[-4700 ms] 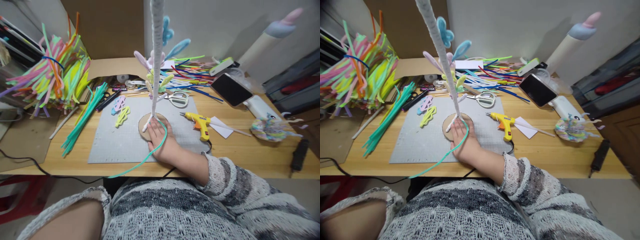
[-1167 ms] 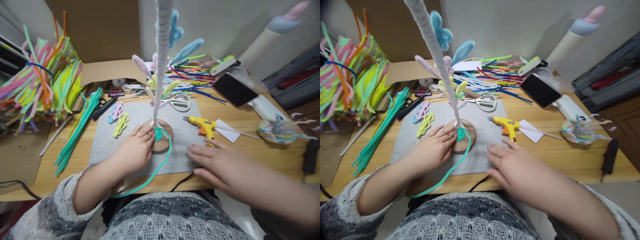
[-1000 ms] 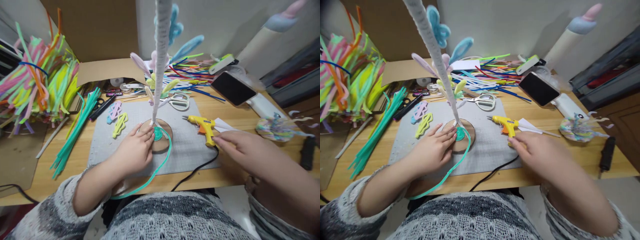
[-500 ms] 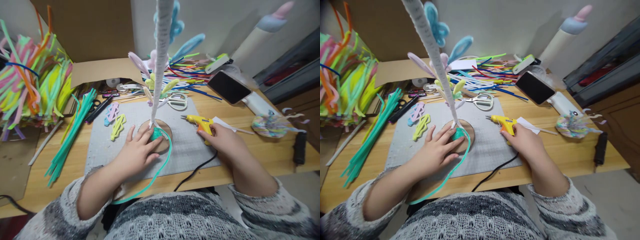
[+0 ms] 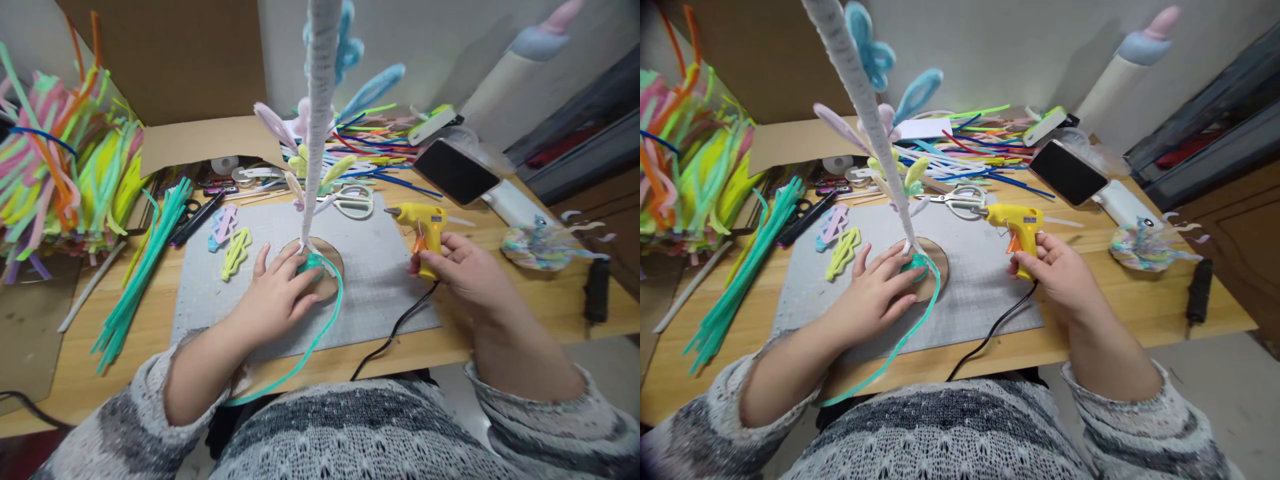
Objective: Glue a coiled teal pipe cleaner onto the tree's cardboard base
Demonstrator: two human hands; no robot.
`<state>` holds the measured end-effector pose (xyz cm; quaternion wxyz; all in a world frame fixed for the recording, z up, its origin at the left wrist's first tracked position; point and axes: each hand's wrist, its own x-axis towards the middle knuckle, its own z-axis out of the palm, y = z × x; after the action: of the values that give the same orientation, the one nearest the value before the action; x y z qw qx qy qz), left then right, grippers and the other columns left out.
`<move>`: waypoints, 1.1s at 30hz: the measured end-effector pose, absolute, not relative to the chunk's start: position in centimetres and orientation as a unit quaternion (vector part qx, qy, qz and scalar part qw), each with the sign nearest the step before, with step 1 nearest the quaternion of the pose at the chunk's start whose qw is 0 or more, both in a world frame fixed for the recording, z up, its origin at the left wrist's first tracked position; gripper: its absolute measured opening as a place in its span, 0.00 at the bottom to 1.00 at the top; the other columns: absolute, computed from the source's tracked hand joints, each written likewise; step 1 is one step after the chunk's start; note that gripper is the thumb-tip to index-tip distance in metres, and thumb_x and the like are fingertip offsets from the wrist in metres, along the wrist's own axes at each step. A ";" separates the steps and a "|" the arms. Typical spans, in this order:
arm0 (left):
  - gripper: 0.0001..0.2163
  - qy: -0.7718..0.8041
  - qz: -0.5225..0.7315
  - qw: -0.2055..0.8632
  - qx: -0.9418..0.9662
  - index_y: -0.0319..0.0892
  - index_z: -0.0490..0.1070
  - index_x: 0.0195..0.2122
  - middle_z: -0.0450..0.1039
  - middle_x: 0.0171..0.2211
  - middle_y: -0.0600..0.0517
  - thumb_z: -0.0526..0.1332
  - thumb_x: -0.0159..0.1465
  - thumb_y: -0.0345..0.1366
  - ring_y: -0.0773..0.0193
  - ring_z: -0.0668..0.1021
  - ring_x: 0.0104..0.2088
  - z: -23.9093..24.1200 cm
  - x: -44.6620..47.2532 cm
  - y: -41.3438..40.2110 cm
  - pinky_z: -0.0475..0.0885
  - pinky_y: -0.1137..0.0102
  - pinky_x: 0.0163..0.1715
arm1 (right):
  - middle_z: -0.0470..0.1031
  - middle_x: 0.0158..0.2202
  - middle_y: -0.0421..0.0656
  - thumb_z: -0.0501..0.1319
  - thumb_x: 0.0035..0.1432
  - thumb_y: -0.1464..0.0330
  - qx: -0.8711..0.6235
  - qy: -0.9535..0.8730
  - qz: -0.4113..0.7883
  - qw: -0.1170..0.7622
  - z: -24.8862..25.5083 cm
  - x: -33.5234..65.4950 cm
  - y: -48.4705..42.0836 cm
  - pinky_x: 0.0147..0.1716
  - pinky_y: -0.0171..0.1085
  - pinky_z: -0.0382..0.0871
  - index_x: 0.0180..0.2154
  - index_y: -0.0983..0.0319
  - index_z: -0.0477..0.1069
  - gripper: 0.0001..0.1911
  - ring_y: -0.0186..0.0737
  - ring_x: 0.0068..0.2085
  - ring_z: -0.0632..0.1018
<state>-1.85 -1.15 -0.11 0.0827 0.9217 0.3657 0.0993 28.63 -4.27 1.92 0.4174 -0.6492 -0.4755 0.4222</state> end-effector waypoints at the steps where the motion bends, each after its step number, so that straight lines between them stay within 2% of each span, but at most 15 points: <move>1: 0.15 0.374 0.112 0.082 0.917 0.46 0.66 0.54 0.67 0.57 0.44 0.54 0.67 0.41 0.51 0.59 0.65 -0.1 -1.6 -1.1 0.41 0.42 0.62 | 0.70 0.29 0.39 0.65 0.46 0.56 -0.620 -0.457 0.468 0.433 2.3 28.3 -4.4 0.30 0.40 0.69 0.36 0.57 0.66 0.18 0.39 0.29 0.73; 3: 0.15 0.387 0.133 0.072 0.910 0.43 0.65 0.54 0.70 0.55 0.43 0.54 0.67 0.38 0.52 0.63 0.63 0.0 -1.1 -0.9 0.42 0.45 0.63 | 0.67 0.28 0.38 0.65 0.46 0.58 -0.584 -0.432 0.532 0.436 3.0 27.8 -4.8 0.27 0.39 0.69 0.37 0.57 0.67 0.17 0.37 0.27 0.72; 6: 0.14 0.384 0.144 0.035 0.911 0.42 0.66 0.53 0.73 0.51 0.42 0.54 0.67 0.36 0.50 0.67 0.59 0.4 -0.4 -0.5 0.47 0.45 0.61 | 0.67 0.28 0.37 0.63 0.48 0.57 -0.571 -0.411 0.558 0.440 3.1 27.1 -5.0 0.23 0.38 0.68 0.36 0.57 0.66 0.15 0.36 0.25 0.72; 10: 0.11 0.359 0.115 -0.007 0.926 0.39 0.69 0.47 0.75 0.45 0.41 0.52 0.67 0.34 0.49 0.73 0.50 1.0 0.5 -0.1 0.65 0.53 0.50 | 0.71 0.25 0.37 0.67 0.45 0.58 -0.590 -0.378 0.532 0.475 2.2 26.5 -5.2 0.25 0.37 0.72 0.33 0.58 0.65 0.17 0.36 0.24 0.75; 12: 0.10 0.344 0.102 0.001 0.933 0.38 0.69 0.46 0.74 0.43 0.42 0.52 0.67 0.32 0.51 0.74 0.46 1.0 0.9 0.1 0.68 0.58 0.45 | 0.74 0.23 0.39 0.68 0.44 0.58 -0.612 -0.385 0.509 0.467 1.7 26.3 -5.3 0.29 0.39 0.75 0.34 0.60 0.67 0.18 0.38 0.25 0.77; 16: 0.14 0.322 0.117 0.023 0.939 0.39 0.66 0.53 0.72 0.44 0.43 0.52 0.67 0.34 0.53 0.74 0.44 0.4 1.7 0.3 0.70 0.60 0.43 | 0.77 0.26 0.43 0.66 0.46 0.61 -0.673 -0.448 0.426 0.405 1.3 25.7 -5.7 0.34 0.44 0.76 0.31 0.61 0.69 0.13 0.44 0.28 0.80; 18: 0.12 0.316 0.119 0.010 0.941 0.40 0.69 0.50 0.72 0.42 0.42 0.52 0.68 0.35 0.52 0.74 0.43 -0.1 2.0 0.3 0.71 0.58 0.41 | 0.77 0.27 0.44 0.64 0.47 0.63 -0.687 -0.469 0.399 0.386 1.3 25.4 -6.0 0.34 0.45 0.76 0.30 0.60 0.69 0.09 0.45 0.29 0.80; 21: 0.11 0.323 0.137 0.003 0.936 0.40 0.73 0.38 0.72 0.39 0.43 0.51 0.68 0.36 0.54 0.75 0.40 -0.5 2.1 0.2 0.71 0.59 0.39 | 0.78 0.28 0.43 0.61 0.50 0.63 -0.693 -0.508 0.362 0.362 1.2 25.3 -6.4 0.32 0.46 0.76 0.31 0.58 0.69 0.06 0.46 0.28 0.79; 25: 0.13 0.364 0.198 0.049 0.909 0.41 0.73 0.40 0.74 0.42 0.44 0.50 0.69 0.39 0.56 0.77 0.40 -0.7 1.7 0.3 0.72 0.61 0.39 | 0.77 0.26 0.42 0.60 0.53 0.62 -0.705 -0.606 0.240 0.281 0.8 25.6 -6.8 0.33 0.48 0.74 0.30 0.57 0.73 0.07 0.48 0.30 0.79; 28: 0.14 0.396 0.233 0.099 0.882 0.41 0.73 0.43 0.77 0.43 0.45 0.50 0.69 0.39 0.57 0.78 0.42 -0.6 1.3 0.5 0.73 0.62 0.41 | 0.77 0.26 0.42 0.59 0.55 0.60 -0.662 -0.636 0.282 0.278 0.6 25.6 -6.7 0.33 0.47 0.74 0.34 0.57 0.74 0.10 0.47 0.31 0.78; 31: 0.14 0.408 0.272 0.150 0.859 0.42 0.72 0.46 0.78 0.43 0.48 0.50 0.68 0.39 0.59 0.79 0.44 -0.3 0.9 0.7 0.73 0.64 0.44 | 0.79 0.34 0.42 0.59 0.57 0.58 -0.617 -0.648 0.341 0.289 1.0 25.1 -6.1 0.37 0.46 0.74 0.41 0.58 0.75 0.14 0.46 0.36 0.79; 33: 0.13 0.422 0.287 0.187 0.840 0.43 0.73 0.46 0.79 0.43 0.50 0.51 0.68 0.39 0.61 0.79 0.44 -0.1 0.8 0.8 0.73 0.65 0.46 | 0.79 0.36 0.43 0.59 0.58 0.57 -0.616 -0.659 0.332 0.274 1.7 24.5 -5.5 0.39 0.46 0.74 0.44 0.58 0.75 0.16 0.47 0.39 0.79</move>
<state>0.85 0.76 -0.06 0.1869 0.8396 0.4219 0.2866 24.46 -5.51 1.72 0.2742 -0.6163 -0.6592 0.3323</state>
